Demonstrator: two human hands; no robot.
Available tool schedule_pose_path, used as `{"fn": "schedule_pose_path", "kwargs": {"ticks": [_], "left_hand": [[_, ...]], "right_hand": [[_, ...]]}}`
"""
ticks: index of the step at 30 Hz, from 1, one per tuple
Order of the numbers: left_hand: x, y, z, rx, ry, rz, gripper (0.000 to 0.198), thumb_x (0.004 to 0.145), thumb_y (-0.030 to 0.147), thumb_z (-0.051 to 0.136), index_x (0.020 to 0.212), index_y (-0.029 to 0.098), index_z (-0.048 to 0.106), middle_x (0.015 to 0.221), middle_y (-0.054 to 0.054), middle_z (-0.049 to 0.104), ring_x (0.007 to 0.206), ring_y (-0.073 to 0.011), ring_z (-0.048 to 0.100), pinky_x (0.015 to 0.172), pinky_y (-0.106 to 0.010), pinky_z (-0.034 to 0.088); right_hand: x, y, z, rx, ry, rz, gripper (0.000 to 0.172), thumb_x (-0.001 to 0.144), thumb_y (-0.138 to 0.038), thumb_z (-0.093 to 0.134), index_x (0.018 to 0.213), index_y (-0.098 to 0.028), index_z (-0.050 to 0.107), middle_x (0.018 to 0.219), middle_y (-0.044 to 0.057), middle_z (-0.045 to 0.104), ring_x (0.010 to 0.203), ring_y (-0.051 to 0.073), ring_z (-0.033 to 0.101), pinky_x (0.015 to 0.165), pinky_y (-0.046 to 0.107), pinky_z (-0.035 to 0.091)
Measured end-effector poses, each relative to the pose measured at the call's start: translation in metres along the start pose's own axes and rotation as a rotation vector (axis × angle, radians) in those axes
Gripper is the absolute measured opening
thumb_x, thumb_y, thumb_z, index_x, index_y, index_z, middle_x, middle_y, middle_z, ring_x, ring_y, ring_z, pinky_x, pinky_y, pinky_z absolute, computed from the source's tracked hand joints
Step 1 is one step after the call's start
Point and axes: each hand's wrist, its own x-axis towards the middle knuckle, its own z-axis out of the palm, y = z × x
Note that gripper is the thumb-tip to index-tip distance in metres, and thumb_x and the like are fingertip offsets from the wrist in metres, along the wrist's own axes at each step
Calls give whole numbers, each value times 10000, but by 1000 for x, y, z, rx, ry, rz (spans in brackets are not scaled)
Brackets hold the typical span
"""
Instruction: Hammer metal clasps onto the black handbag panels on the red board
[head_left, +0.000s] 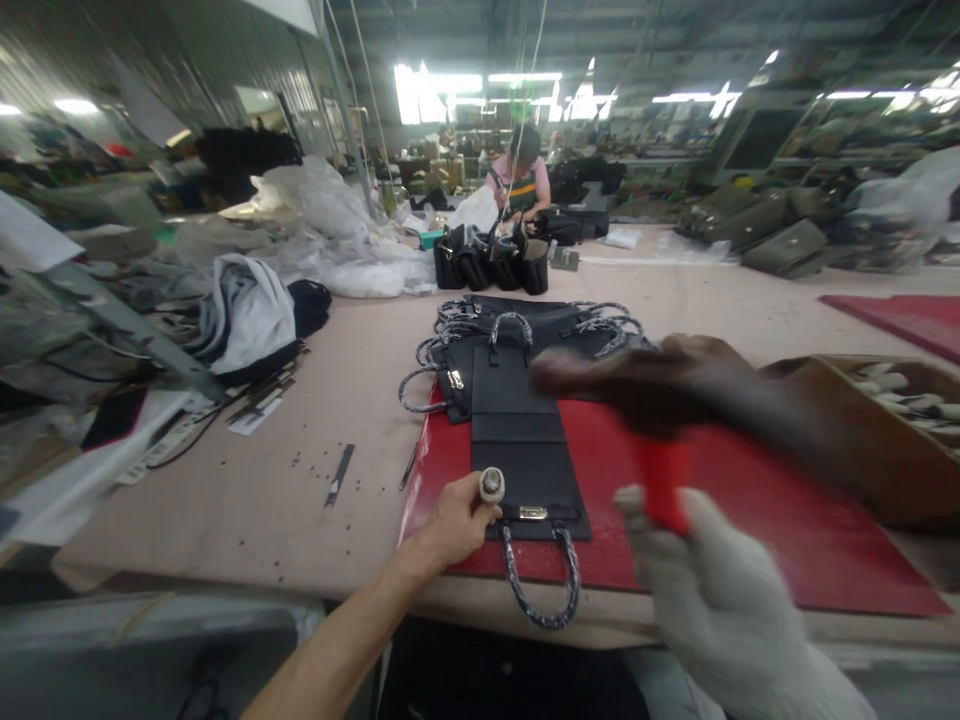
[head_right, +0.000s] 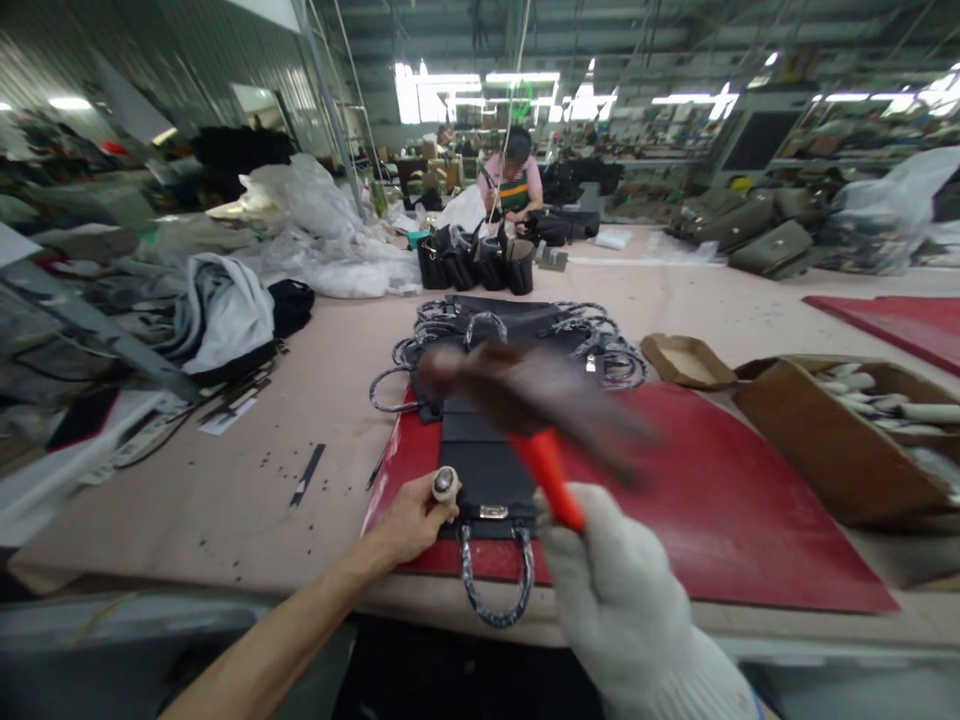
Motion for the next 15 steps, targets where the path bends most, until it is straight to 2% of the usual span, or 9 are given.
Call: {"fn": "schedule_pose_path", "kwargs": {"ticks": [2, 4, 9, 10, 12, 15], "left_hand": [[0, 2, -1, 26, -12, -4, 49, 838, 134, 623, 850, 176, 602, 773, 9, 606, 712, -152, 556, 661, -256, 415], [0, 3, -1, 35, -20, -6, 54, 827, 134, 624, 846, 175, 596, 771, 13, 591, 713, -149, 536, 663, -257, 399], [-1, 2, -2, 30, -10, 1, 74, 823, 154, 635, 893, 173, 622, 826, 3, 607, 762, -157, 541, 714, -264, 413], [-1, 2, -2, 28, -18, -1, 65, 826, 155, 631, 888, 174, 620, 820, 4, 604, 757, -156, 538, 711, -262, 412], [-1, 2, -3, 25, -35, 0, 53, 831, 150, 620, 877, 175, 615, 804, 9, 598, 744, -153, 530, 698, -258, 408], [-2, 3, -4, 44, -25, 10, 72, 824, 133, 617, 881, 176, 624, 813, 8, 614, 746, -155, 540, 699, -259, 408]], "right_hand": [[-2, 8, 6, -176, -107, -88, 298, 1016, -429, 427, 848, -259, 604, 634, 49, 647, 472, 253, 594, 448, 325, 395], [-1, 10, 6, -239, -160, -123, 304, 1022, -402, 435, 799, -258, 584, 612, 33, 641, 472, 243, 603, 444, 314, 378], [-1, 1, 0, -45, 42, -104, 248, 1089, -396, 428, 1021, -228, 597, 672, 5, 652, 506, 210, 621, 499, 296, 433], [-3, 4, 2, -88, 23, -131, 251, 1085, -380, 415, 1010, -226, 597, 661, 9, 654, 496, 217, 621, 491, 302, 423], [-9, 17, 8, -243, -118, -180, 266, 1059, -357, 407, 906, -236, 588, 632, 22, 657, 481, 237, 627, 463, 316, 374], [-16, 48, 10, -411, -278, -121, 280, 1042, -375, 395, 863, -246, 568, 669, 44, 682, 547, 272, 673, 488, 331, 357]]}}
